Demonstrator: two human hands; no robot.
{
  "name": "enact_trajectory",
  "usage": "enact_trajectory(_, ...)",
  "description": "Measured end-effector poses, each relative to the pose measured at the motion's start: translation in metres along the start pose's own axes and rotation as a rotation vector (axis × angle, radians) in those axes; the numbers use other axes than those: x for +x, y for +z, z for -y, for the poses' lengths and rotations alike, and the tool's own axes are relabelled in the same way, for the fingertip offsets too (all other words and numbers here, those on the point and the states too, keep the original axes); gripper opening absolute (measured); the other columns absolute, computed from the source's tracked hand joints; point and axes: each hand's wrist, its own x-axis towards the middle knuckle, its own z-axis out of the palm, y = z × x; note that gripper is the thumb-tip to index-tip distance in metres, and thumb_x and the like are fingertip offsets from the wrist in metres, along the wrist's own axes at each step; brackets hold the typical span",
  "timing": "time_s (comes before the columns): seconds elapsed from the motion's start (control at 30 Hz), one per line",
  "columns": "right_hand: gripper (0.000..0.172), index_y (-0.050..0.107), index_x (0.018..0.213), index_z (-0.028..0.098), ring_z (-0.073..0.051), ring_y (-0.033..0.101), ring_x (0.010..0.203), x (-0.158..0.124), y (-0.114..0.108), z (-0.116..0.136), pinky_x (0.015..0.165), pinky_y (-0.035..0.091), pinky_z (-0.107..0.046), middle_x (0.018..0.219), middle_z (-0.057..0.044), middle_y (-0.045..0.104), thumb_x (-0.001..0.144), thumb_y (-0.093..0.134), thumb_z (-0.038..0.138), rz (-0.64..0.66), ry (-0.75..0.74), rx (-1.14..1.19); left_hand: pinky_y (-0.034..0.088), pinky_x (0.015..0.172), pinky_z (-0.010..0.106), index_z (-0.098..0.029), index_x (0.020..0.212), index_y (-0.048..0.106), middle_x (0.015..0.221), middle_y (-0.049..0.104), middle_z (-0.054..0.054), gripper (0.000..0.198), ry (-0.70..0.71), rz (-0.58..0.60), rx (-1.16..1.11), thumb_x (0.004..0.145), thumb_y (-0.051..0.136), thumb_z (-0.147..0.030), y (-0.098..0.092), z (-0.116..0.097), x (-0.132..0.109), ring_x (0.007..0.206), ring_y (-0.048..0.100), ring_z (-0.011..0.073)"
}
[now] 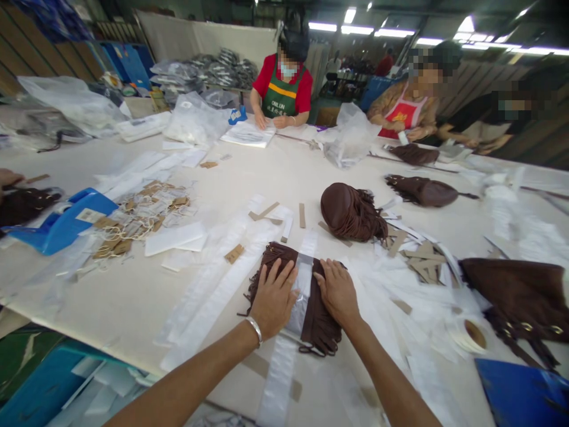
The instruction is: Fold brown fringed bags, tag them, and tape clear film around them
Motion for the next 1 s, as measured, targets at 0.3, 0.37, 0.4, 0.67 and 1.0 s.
enact_trajectory(0.3, 0.045, 0.047, 0.137, 0.017, -0.026, 0.034, 0.135, -0.012, 0.033, -0.011, 0.111, 0.025, -0.048, 0.141, -0.011, 0.049, 0.099, 0.032, 0.036, -0.158, 0.003, 0.097, 0.015, 0.116, 0.055, -0.021, 0.147, 0.031, 0.154, 0.031, 0.005, 0.05, -0.075, -0.027, 0.043, 0.097, 0.034, -0.028, 0.022, 0.011, -0.009, 0.144, 0.018, 0.0268)
enact_trajectory(0.37, 0.045, 0.046, 0.137, 0.018, -0.027, 0.035, 0.134, -0.014, 0.038, -0.013, 0.111, 0.025, -0.049, 0.141, -0.011, 0.049, 0.099, 0.031, 0.037, -0.184, -0.011, 0.104, 0.015, 0.116, 0.055, -0.022, 0.147, 0.03, 0.154, 0.031, 0.005, 0.05, -0.062, -0.044, 0.049, 0.097, 0.034, -0.028, 0.021, 0.011, -0.011, 0.144, 0.019, 0.0264)
enact_trajectory(0.4, 0.046, 0.046, 0.137, 0.018, -0.027, 0.035, 0.134, -0.014, 0.04, -0.015, 0.11, 0.026, -0.049, 0.141, -0.011, 0.049, 0.099, 0.031, 0.038, -0.195, -0.021, 0.102, 0.016, 0.116, 0.054, -0.022, 0.147, 0.031, 0.154, 0.031, 0.005, 0.05, -0.05, -0.049, 0.053, 0.097, 0.035, -0.028, 0.021, 0.012, -0.012, 0.144, 0.02, 0.0263)
enact_trajectory(0.67, 0.048, 0.05, 0.132, 0.015, -0.029, 0.044, 0.127, -0.008, 0.027, -0.019, 0.105, 0.033, -0.046, 0.132, -0.014, 0.056, 0.099, 0.031, 0.044, -0.155, -0.104, 0.038, 0.033, 0.108, 0.054, -0.023, 0.136, 0.048, 0.144, 0.046, 0.011, 0.042, -0.197, -0.082, 0.08, 0.097, 0.035, -0.032, -0.001, 0.07, -0.037, 0.132, 0.041, 0.0278)
enact_trajectory(1.0, 0.054, 0.065, 0.098, 0.018, -0.022, 0.064, 0.089, 0.055, -0.015, -0.024, 0.077, 0.044, -0.033, 0.092, -0.011, 0.068, 0.1, 0.019, 0.046, 0.26, -0.174, -0.05, 0.052, 0.074, 0.036, -0.016, 0.095, 0.065, 0.092, 0.068, 0.011, 0.035, -0.912, 0.05, -1.221, 0.082, 0.059, -0.048, -0.054, 0.006, -0.099, 0.082, 0.066, 0.0237)
